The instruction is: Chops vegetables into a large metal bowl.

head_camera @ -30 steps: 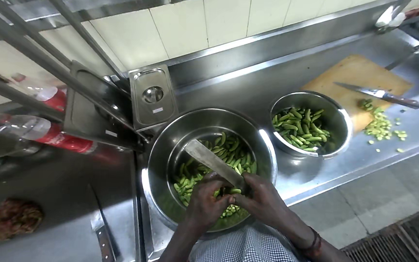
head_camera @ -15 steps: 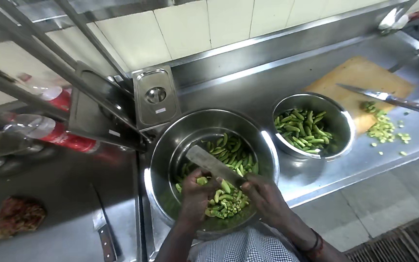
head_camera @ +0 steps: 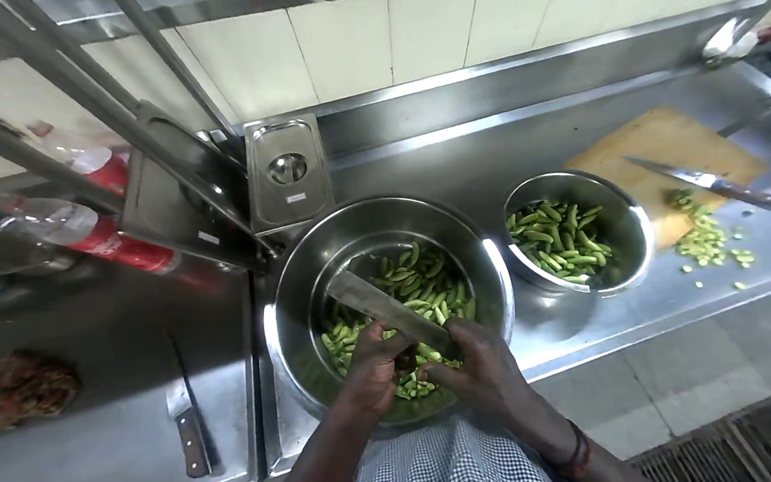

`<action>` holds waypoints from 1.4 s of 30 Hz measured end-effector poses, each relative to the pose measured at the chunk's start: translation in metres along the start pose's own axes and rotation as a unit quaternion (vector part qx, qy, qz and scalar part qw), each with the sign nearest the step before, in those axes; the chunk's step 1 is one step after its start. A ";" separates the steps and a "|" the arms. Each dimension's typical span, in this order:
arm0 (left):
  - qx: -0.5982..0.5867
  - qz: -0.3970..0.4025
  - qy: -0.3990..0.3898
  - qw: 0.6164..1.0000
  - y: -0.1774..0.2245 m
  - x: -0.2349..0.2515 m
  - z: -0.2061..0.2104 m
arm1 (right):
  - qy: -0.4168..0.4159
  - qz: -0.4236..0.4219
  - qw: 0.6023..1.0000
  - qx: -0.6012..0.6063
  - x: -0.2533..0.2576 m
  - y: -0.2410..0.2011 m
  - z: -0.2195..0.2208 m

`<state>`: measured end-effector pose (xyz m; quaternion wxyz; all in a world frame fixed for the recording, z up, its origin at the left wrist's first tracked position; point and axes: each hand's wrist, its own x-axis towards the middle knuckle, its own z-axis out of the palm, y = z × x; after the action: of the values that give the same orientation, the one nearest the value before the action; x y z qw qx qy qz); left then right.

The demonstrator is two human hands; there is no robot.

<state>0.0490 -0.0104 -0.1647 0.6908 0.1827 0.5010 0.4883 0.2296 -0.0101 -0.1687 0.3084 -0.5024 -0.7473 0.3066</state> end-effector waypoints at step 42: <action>0.363 0.180 -0.089 0.910 -0.003 0.002 -0.022 | -0.075 0.137 0.977 0.146 0.005 0.002 -0.015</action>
<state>0.0310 -0.0147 -0.1774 0.5189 0.5509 0.5385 0.3705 0.2407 -0.0029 -0.1597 0.2768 -0.5252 -0.6396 0.4884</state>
